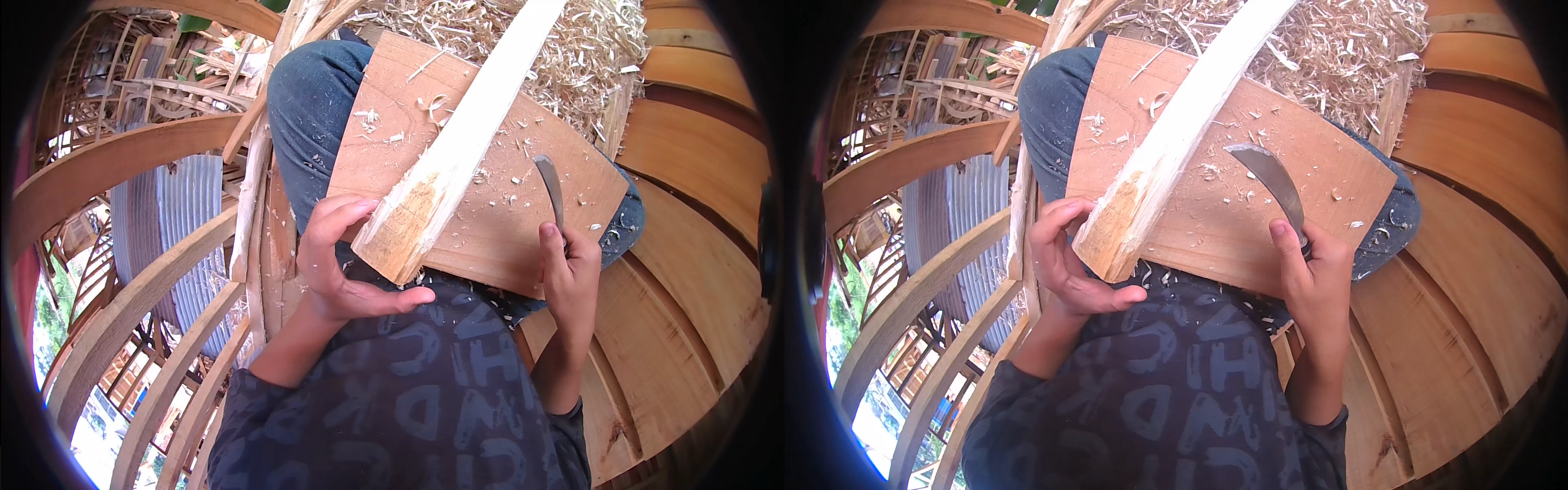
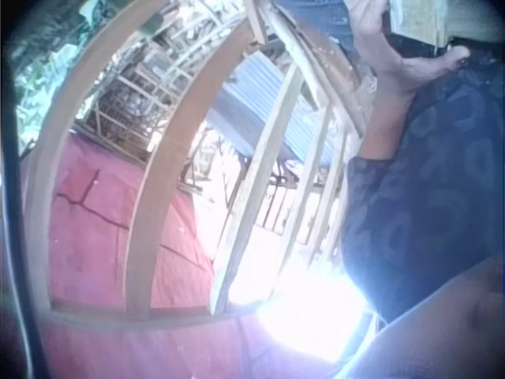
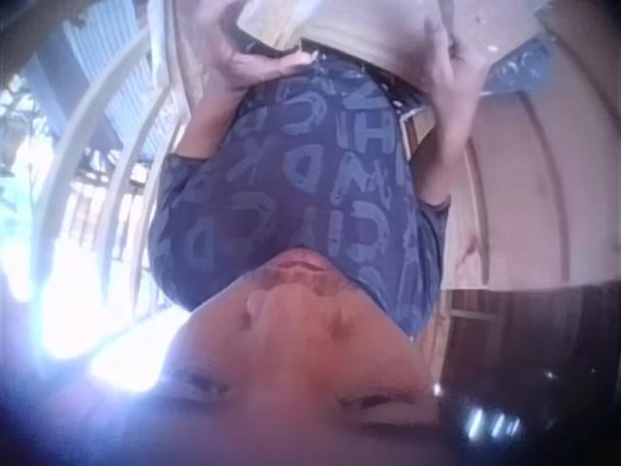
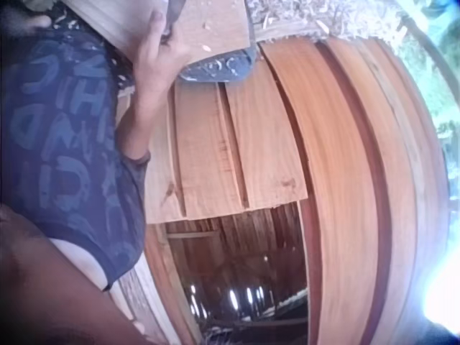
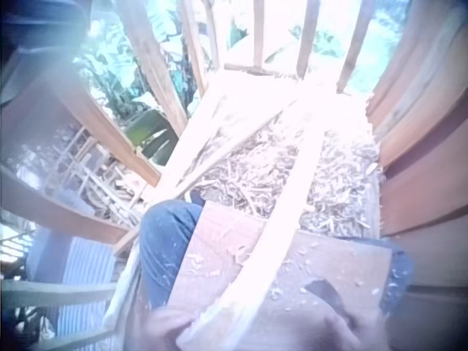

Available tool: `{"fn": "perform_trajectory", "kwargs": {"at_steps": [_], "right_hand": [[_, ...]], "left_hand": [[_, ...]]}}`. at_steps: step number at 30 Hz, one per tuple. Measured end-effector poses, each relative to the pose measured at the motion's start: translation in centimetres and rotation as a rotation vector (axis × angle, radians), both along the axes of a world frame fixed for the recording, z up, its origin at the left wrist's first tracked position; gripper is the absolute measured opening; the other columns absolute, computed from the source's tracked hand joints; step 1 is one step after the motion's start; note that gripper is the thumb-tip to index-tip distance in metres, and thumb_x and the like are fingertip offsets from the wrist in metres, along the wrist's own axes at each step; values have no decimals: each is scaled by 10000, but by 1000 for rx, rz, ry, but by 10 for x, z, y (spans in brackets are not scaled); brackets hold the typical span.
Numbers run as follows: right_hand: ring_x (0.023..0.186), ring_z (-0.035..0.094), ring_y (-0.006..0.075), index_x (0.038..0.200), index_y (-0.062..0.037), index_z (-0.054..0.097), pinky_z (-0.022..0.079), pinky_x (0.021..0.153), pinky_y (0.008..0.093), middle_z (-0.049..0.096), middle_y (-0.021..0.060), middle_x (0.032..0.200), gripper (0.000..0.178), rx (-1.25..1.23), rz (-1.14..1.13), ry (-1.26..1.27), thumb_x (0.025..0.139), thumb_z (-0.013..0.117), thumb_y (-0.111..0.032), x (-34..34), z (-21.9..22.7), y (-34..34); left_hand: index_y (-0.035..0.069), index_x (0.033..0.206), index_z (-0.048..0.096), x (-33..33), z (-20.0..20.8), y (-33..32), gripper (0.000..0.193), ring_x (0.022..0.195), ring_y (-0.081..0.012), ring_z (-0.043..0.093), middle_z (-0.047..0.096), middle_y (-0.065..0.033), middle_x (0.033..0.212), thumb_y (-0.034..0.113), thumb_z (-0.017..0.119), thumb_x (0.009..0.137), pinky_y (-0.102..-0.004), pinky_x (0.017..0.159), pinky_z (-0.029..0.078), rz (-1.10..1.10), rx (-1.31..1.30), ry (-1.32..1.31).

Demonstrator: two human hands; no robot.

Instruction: The person sits on the floor and uses a curved knife to shave a long wooden stick resting on a flat board placed on their lap. They repeatedly draw the knife along the stick to remove thin shavings, rotating the stick to work different sides.

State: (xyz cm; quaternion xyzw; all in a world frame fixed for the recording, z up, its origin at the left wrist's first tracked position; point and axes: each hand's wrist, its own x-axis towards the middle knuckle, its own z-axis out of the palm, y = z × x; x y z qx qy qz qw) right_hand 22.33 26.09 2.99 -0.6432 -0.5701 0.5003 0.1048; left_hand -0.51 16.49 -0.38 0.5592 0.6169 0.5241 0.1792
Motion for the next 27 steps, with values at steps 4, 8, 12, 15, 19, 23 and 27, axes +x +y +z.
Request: {"fn": "perform_trajectory", "kwargs": {"at_steps": [4,8,12,15,19,23,27], "right_hand": [[527,330,52,761,60,585,274,434,263,353,8,509,322,-5,28,62,894,601,-233,0,1,-6],[483,379,82,790,56,606,318,436,296,408,74,495,289,66,137,186,877,615,-220,-5,2,-13],[424,428,250,640,37,518,348,437,327,445,154,498,367,115,306,118,851,647,-234,-10,8,-19],[449,479,339,601,17,494,376,444,370,474,185,519,437,140,377,101,808,687,-315,-23,19,-19],[458,512,348,584,6,510,391,441,397,497,177,521,471,230,419,-4,784,695,-378,-31,12,-21],[452,511,339,562,-1,506,379,426,396,486,169,505,494,272,436,-85,773,694,-406,-30,9,-16],[436,496,344,550,-10,506,367,418,397,470,167,487,499,320,415,-165,771,692,-417,-30,5,-12]], "left_hand": [[-1,1124,421,-6,11,0,820,870,-265,577,542,-161,987,333,895,543,-315,706,494,-119,-71,219],[47,1155,329,4,4,-1,839,925,-276,548,498,-150,1039,199,895,555,-362,784,469,-61,31,69],[68,1163,305,11,6,-5,830,974,-278,528,472,-149,1071,148,884,573,-380,825,451,-46,0,59],[62,1151,321,15,4,-5,811,983,-271,523,478,-153,1064,139,885,573,-374,819,445,-39,14,27],[77,1149,306,17,6,-6,810,1000,-273,515,475,-154,1075,139,882,582,-387,839,436,-33,11,5],[89,1113,297,19,3,-9,786,999,-278,517,474,-152,1076,137,880,587,-394,846,433,-22,9,-17],[93,1085,294,21,-1,-10,758,994,-274,516,471,-152,1064,106,871,593,-392,842,434,-2,38,-24]]}}
